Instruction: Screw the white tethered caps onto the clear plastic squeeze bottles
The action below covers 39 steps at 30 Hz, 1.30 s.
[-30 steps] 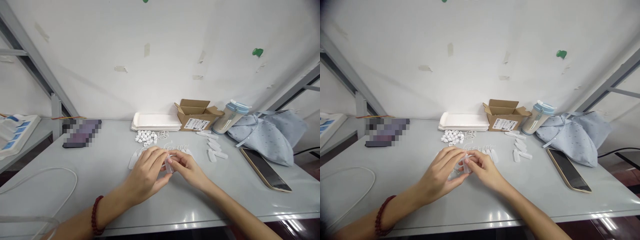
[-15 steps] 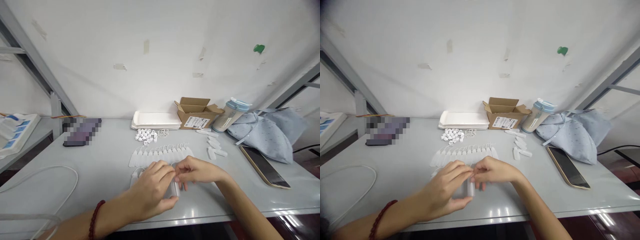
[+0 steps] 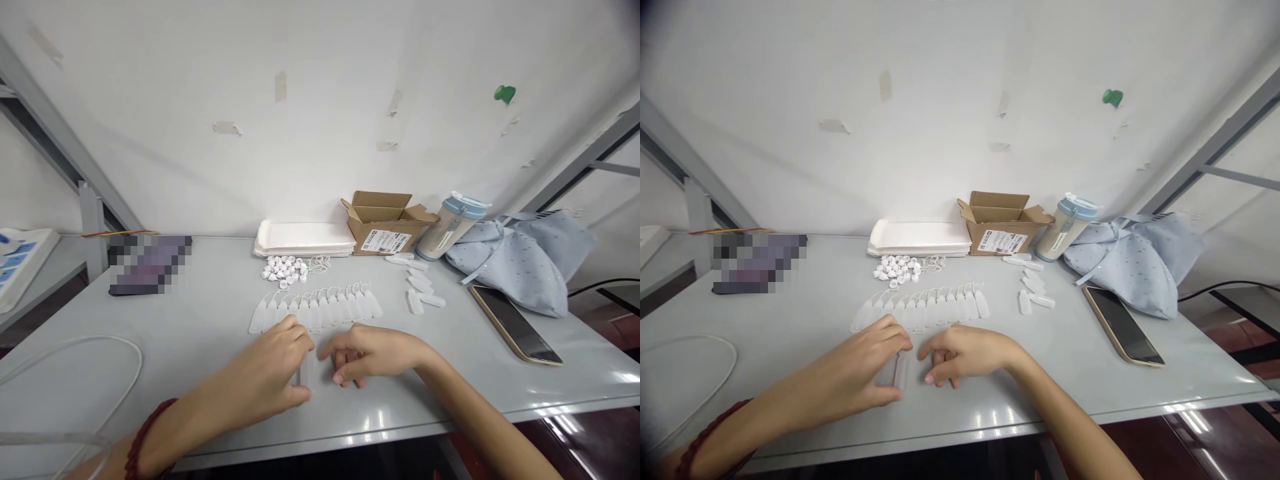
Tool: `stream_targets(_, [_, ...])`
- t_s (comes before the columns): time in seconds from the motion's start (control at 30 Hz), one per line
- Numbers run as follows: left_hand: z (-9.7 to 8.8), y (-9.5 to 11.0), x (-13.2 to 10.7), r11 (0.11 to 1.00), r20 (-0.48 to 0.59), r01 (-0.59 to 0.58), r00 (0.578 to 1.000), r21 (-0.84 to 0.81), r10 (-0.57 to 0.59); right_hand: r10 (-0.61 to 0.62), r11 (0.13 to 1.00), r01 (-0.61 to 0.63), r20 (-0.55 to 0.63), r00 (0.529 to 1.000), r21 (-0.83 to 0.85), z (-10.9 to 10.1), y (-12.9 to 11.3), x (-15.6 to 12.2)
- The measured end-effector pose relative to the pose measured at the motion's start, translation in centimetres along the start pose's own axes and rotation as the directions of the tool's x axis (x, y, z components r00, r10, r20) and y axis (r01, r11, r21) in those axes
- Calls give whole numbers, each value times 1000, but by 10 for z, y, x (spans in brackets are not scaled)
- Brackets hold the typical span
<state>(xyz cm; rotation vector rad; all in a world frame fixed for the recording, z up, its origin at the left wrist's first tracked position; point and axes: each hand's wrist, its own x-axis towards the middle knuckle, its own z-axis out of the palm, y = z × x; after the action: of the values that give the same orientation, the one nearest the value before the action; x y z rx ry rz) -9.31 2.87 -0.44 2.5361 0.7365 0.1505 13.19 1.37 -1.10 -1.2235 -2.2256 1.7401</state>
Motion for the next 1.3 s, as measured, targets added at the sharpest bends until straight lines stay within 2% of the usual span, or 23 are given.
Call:
stream_targets(0.4, [-11, 9, -1, 990, 110, 136, 984, 49, -140, -21, 999, 21, 0, 1000, 36, 7, -2, 7])
stream_targets(0.63, [-10, 9, -3, 989, 136, 145, 980, 21, -146, -34, 999, 34, -8, 999, 37, 8, -1, 7])
stream_targets(1.13, [-7, 4, -2, 996, 95, 89, 992, 7, -89, -24, 999, 25, -9, 1000, 31, 9, -1, 8])
stream_targets(1.3, [-8, 2, 0, 996, 26, 68, 997, -54, -67, -15, 999, 15, -18, 1000, 29, 4, -1, 3])
